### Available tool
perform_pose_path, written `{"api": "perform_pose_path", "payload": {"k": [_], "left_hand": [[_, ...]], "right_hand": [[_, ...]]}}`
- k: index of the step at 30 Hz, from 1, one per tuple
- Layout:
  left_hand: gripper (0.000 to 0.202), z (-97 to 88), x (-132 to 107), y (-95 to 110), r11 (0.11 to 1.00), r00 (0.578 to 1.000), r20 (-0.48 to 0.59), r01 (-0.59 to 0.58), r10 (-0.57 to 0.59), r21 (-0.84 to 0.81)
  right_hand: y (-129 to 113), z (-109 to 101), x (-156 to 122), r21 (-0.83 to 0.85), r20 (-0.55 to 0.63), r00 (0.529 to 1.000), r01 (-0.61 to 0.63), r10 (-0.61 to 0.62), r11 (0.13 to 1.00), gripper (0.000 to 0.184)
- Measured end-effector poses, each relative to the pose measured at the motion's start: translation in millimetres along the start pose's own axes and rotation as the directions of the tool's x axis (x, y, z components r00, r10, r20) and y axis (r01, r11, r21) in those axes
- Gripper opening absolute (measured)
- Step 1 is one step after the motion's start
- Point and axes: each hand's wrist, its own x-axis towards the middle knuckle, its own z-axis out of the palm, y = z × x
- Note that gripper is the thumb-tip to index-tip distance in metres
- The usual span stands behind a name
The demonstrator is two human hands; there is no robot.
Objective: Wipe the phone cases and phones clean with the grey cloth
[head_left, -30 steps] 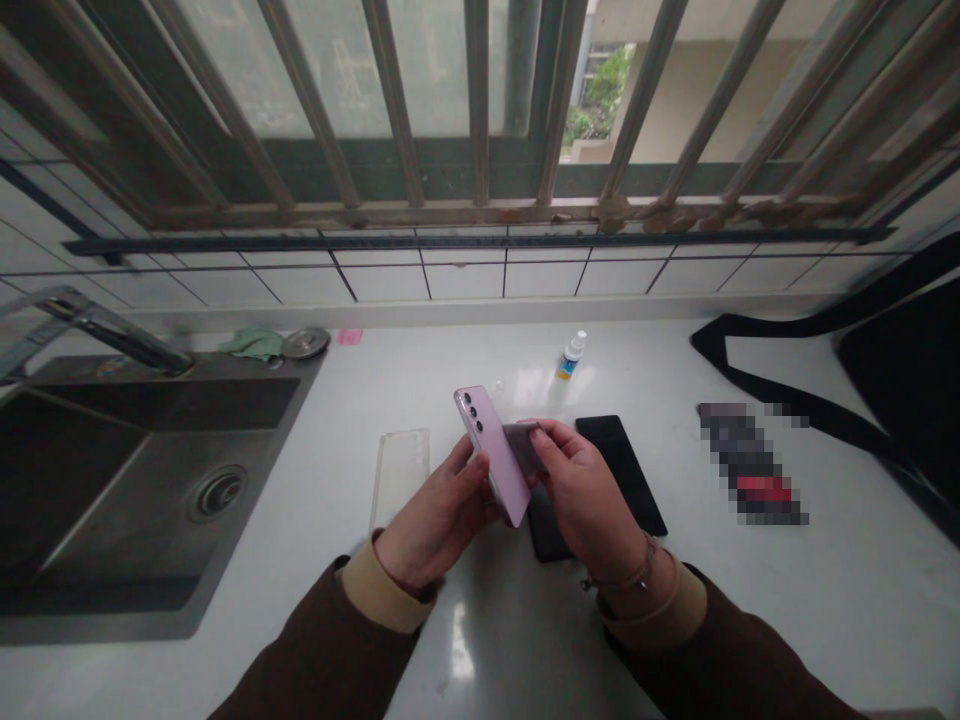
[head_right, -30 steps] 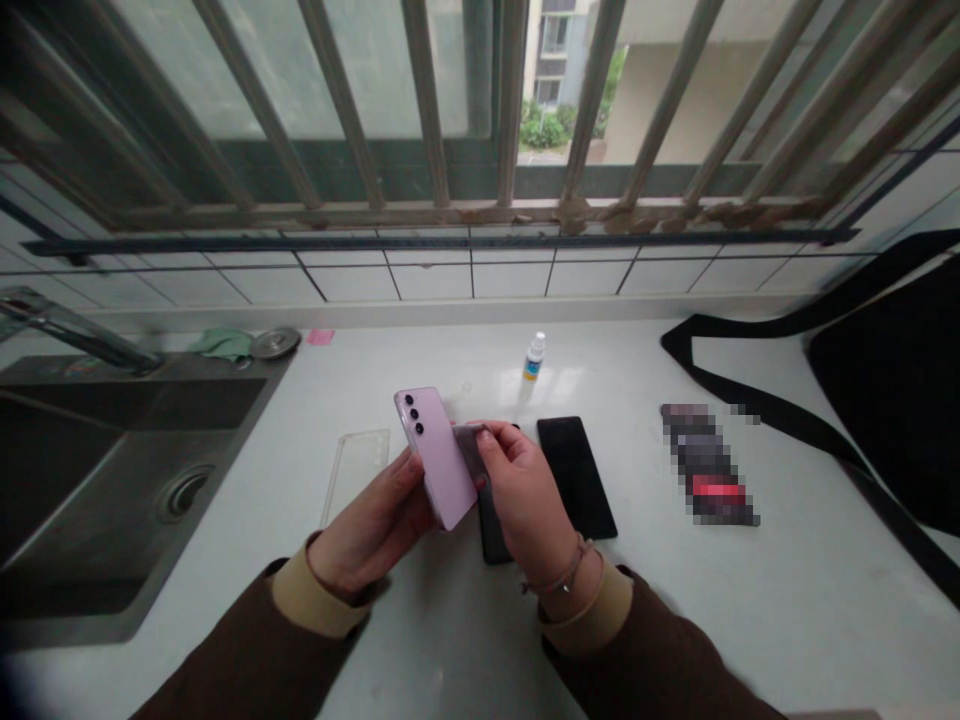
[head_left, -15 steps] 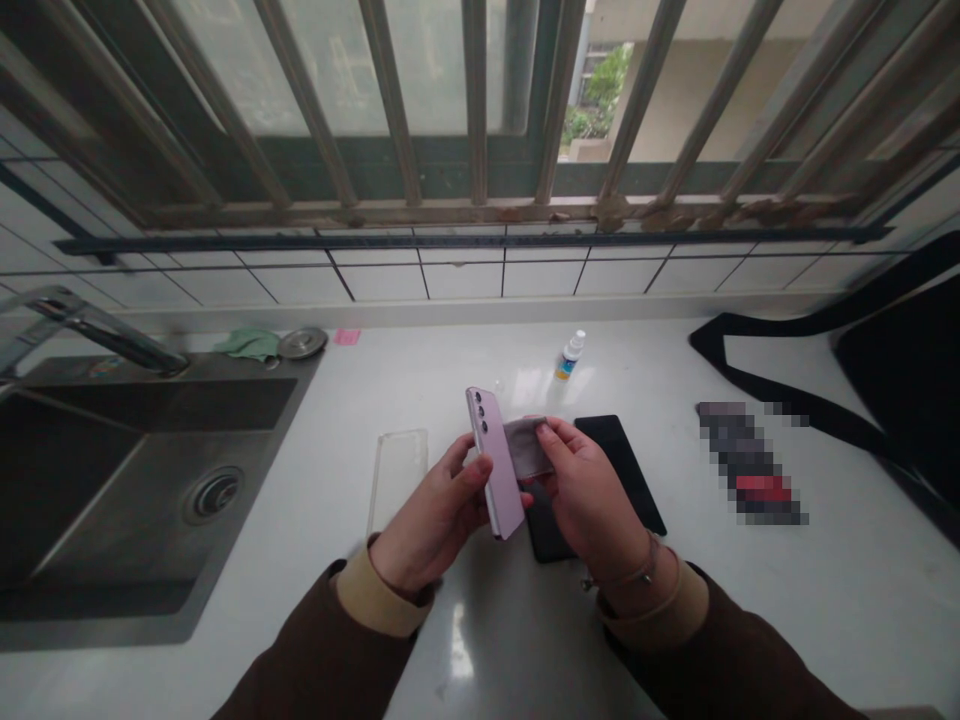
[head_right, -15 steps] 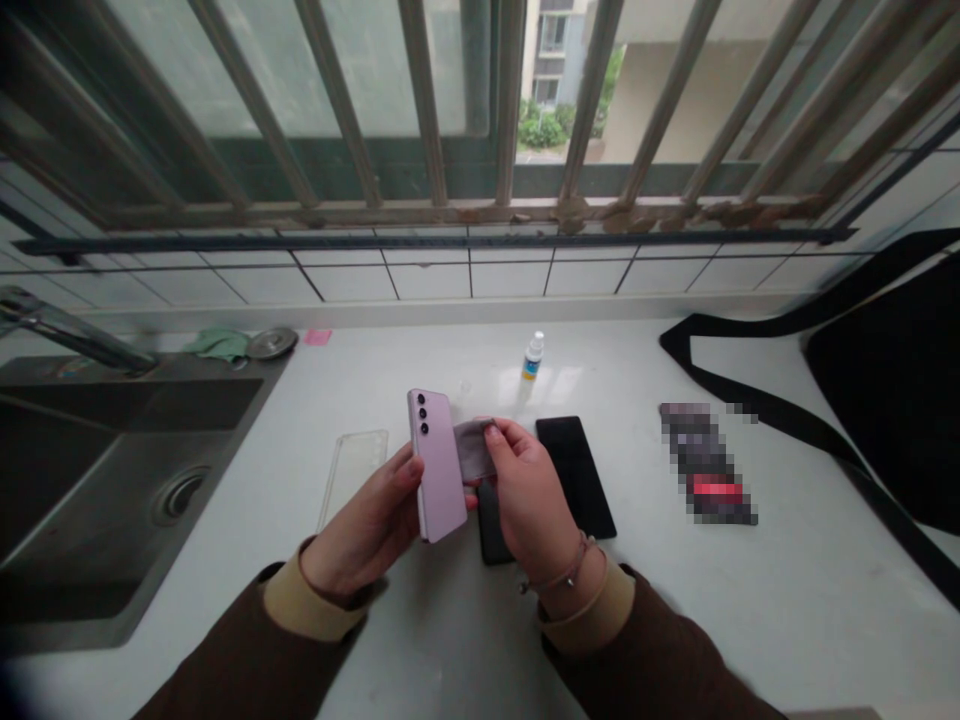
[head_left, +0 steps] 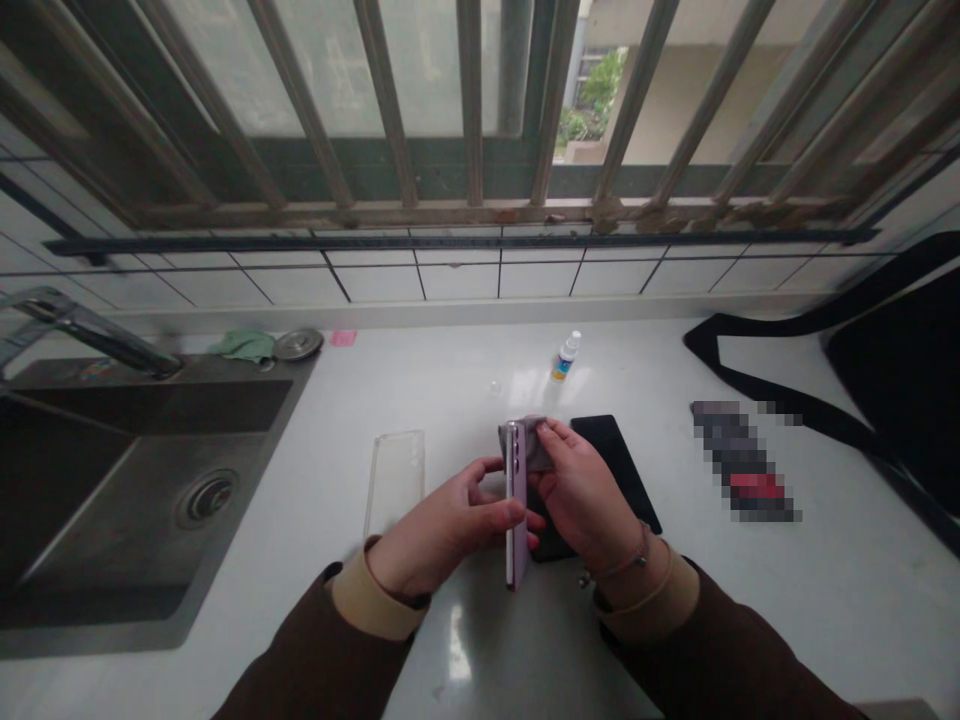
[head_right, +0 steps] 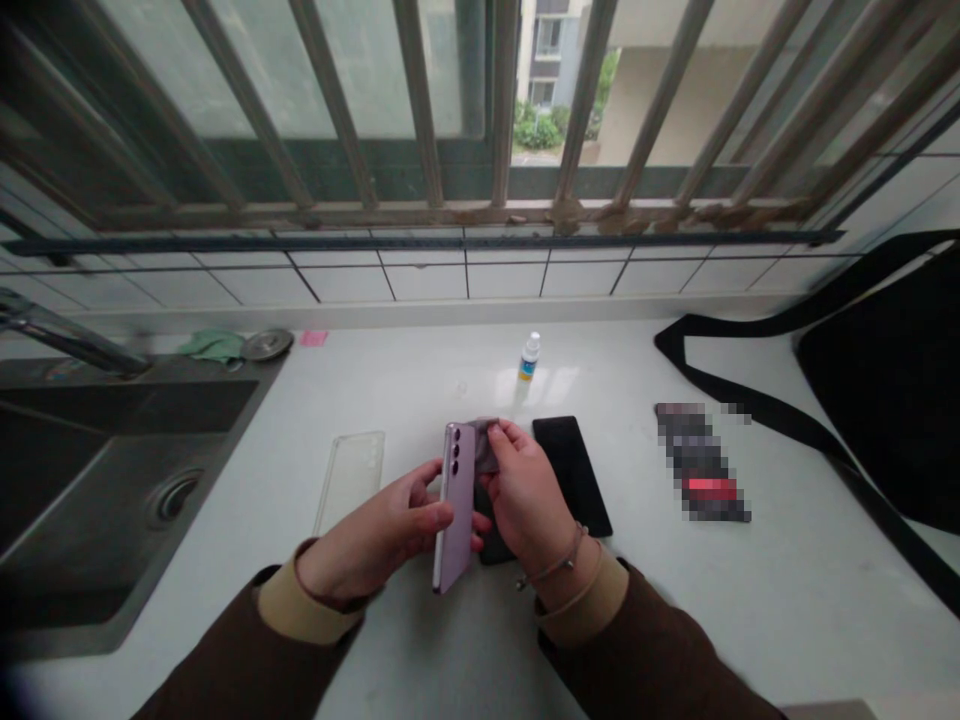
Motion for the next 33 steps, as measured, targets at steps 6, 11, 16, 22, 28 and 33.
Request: {"api": "perform_pose_path", "payload": {"k": [6,11,16,22,28,33], "left_hand": [[0.064,1.5,-2.6,0.8,0.994,0.996,0.019,0.085,-0.087,0.061],[0.059,2.6,-2.2,0.4,0.993,0.997,0.014,0.078,-0.080,0.088],[0.051,4.3,1.8,-0.1,0.983,0.999,0.029,-0.028,0.023,0.181],[0.047,2.9,-17.0,18.4,0.943,0.967,-0.212,-0.065,0.141,0.328],[0.061,6.7,-70.9,52.8,0.310,0.604,-0.620,0.544,0.501,0.780],[0.061,3.8,-72.7,51.7,-0.051,0.501,-0.660,0.816,0.560,0.576]], "right_hand": [[-13.9,2.3,-9.4,-0.225,-0.011,0.971,0.232,-0.241,0.946,0.031],[-21.4,4.8,-29.9,-0.545,0.259,0.798,0.586,-0.545,0.600,0.019],[-22.5,-2.5,-34.6,-0.370,0.554,0.518,0.854,-0.651,0.365,0.030],[-20.6,-8.2,-40.7,-0.215,0.735,0.286,0.958,-0.615,0.190,0.038],[-15.1,-8.1,-43.1,-0.291,0.633,0.340,0.937,-0.695,0.194,0.037],[-12.0,-7.7,-39.2,-0.307,0.639,0.348,0.933,-0.686,0.186,0.037]]}}
